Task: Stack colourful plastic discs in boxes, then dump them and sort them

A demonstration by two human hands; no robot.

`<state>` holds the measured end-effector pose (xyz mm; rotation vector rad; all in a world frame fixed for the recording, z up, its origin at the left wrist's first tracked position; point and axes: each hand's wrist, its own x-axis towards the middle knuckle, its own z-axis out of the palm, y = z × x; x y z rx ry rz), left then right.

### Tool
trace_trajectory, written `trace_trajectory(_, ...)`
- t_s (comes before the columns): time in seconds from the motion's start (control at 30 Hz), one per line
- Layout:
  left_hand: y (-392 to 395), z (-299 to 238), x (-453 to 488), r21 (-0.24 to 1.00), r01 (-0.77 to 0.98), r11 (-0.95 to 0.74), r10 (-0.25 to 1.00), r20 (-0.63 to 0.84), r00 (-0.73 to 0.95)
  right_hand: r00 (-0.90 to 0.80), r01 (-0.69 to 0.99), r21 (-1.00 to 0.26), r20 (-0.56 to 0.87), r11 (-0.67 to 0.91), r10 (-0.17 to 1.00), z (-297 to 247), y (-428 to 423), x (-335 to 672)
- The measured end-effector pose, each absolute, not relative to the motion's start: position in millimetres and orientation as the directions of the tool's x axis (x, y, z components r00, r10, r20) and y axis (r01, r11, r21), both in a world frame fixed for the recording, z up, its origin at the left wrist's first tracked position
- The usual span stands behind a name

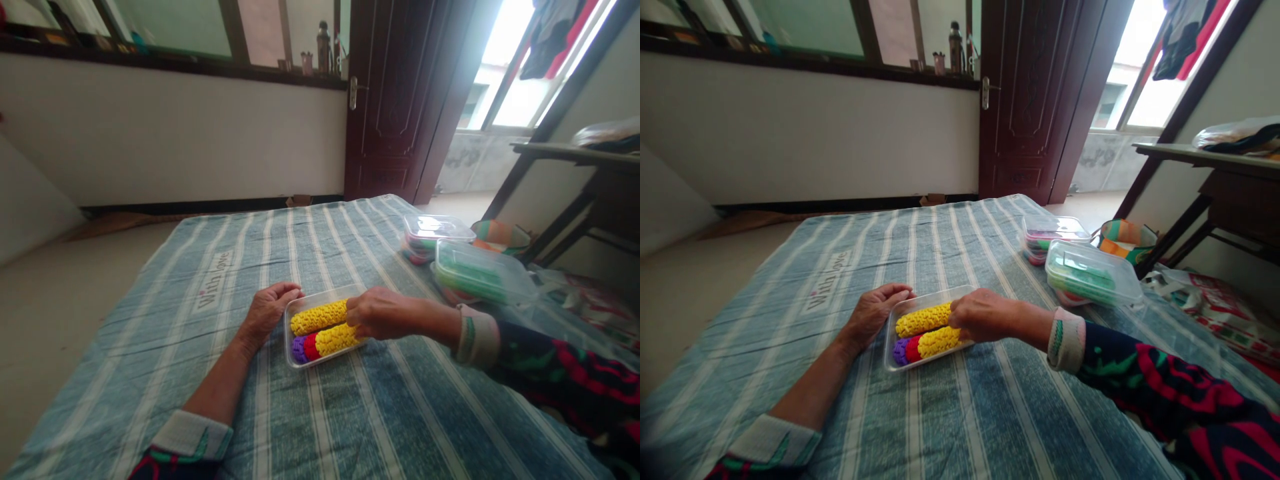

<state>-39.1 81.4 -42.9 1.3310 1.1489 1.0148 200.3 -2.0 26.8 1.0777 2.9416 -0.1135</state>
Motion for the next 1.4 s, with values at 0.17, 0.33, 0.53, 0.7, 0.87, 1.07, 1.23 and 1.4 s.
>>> trace_trajectory(0.17, 83, -46, -41, 0.996, 0.086, -0.008, 0.984, -0.007, 0.177, -0.678, 0.711, -0.126, 0.142, 0.692, 0.722, 29, -5, 211)
trace_trajectory(0.33, 83, -45, -43, 0.995, 0.096, -0.035, 0.980, 0.016, 0.198, -0.497, 0.738, -0.255, 0.421, 0.625, 0.759, 20, -14, 220)
trace_trajectory(0.53, 79, -40, -44, 0.994, 0.103, -0.028, 0.970, 0.002, 0.242, -0.072, 0.691, -0.537, 0.615, 0.483, 0.786, -12, -24, 227)
trace_trajectory(0.7, 74, -33, -47, 0.970, 0.232, -0.072, 0.965, 0.009, 0.261, 0.204, 0.477, -0.843, 0.380, 0.247, 0.902, -41, -15, 229)
trace_trajectory(0.87, 67, -20, -47, 0.904, 0.395, -0.162, 0.922, -0.004, 0.388, 0.171, 0.318, -0.940, 0.186, 0.124, 0.968, -62, -11, 221)
trace_trajectory(1.07, 65, -13, -43, 0.868, 0.439, -0.233, 0.880, -0.004, 0.474, 0.070, 0.319, -0.932, 0.206, 0.174, 0.976, -66, -15, 220)
trace_trajectory(1.23, 64, -14, -41, 0.893, 0.418, -0.168, 0.892, -0.043, 0.450, 0.052, 0.389, -0.898, 0.242, 0.204, 0.969, -61, -16, 223)
trace_trajectory(1.4, 62, -14, -40, 0.918, 0.378, -0.117, 0.904, -0.060, 0.424, 0.054, 0.402, -0.890, 0.256, 0.214, 0.965, -60, -18, 223)
